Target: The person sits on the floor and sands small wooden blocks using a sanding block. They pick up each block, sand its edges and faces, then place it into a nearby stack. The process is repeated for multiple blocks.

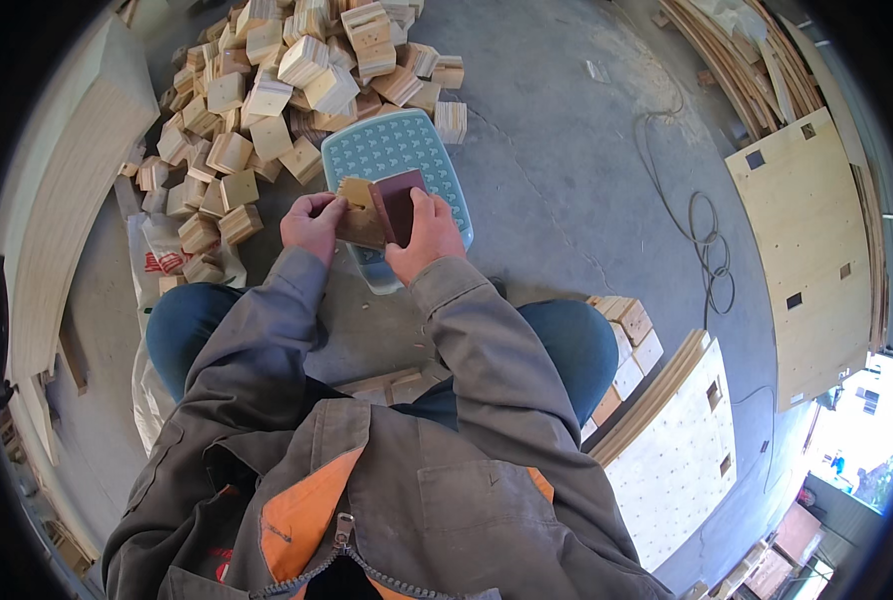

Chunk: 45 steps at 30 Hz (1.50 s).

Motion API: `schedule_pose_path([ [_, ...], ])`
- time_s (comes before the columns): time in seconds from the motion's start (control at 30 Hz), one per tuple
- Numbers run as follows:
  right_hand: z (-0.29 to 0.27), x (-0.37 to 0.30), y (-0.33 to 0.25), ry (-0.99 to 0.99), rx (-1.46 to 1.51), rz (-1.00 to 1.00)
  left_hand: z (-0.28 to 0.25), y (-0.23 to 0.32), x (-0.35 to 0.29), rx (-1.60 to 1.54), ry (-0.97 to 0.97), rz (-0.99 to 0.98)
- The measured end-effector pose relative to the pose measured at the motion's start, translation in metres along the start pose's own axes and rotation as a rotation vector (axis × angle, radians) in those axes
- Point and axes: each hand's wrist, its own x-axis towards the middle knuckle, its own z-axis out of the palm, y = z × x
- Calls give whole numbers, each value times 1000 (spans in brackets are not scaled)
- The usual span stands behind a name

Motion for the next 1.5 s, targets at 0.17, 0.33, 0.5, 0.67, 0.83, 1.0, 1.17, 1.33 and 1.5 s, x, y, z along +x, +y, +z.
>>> schedule_pose_path([
  [0.17,-3,-1,-2,-10,22,12,2,-1,5,-67,-10,-60],
  [0.33,-1,0,0,-4,39,-8,4,-11,11,-370,18,-141],
  [0.5,-4,1,-4,-32,46,25,0,-11,20,-319,-47,-193],
  [0.67,-10,-1,1,4,117,52,1,-16,16,-291,-74,-97],
  [0.83,-24,5,17,139,263,66,-27,-12,33,-491,-23,-179],
  [1.0,-35,6,16,109,257,201,-46,46,10,325,-319,406],
  [1.17,-27,0,14,79,255,190,-27,58,-9,834,-473,646],
  [1.33,-15,-13,10,94,286,172,-13,39,-1,973,-501,696],
  [1.5,3,-36,-4,49,324,150,-6,27,-4,916,-455,620],
])
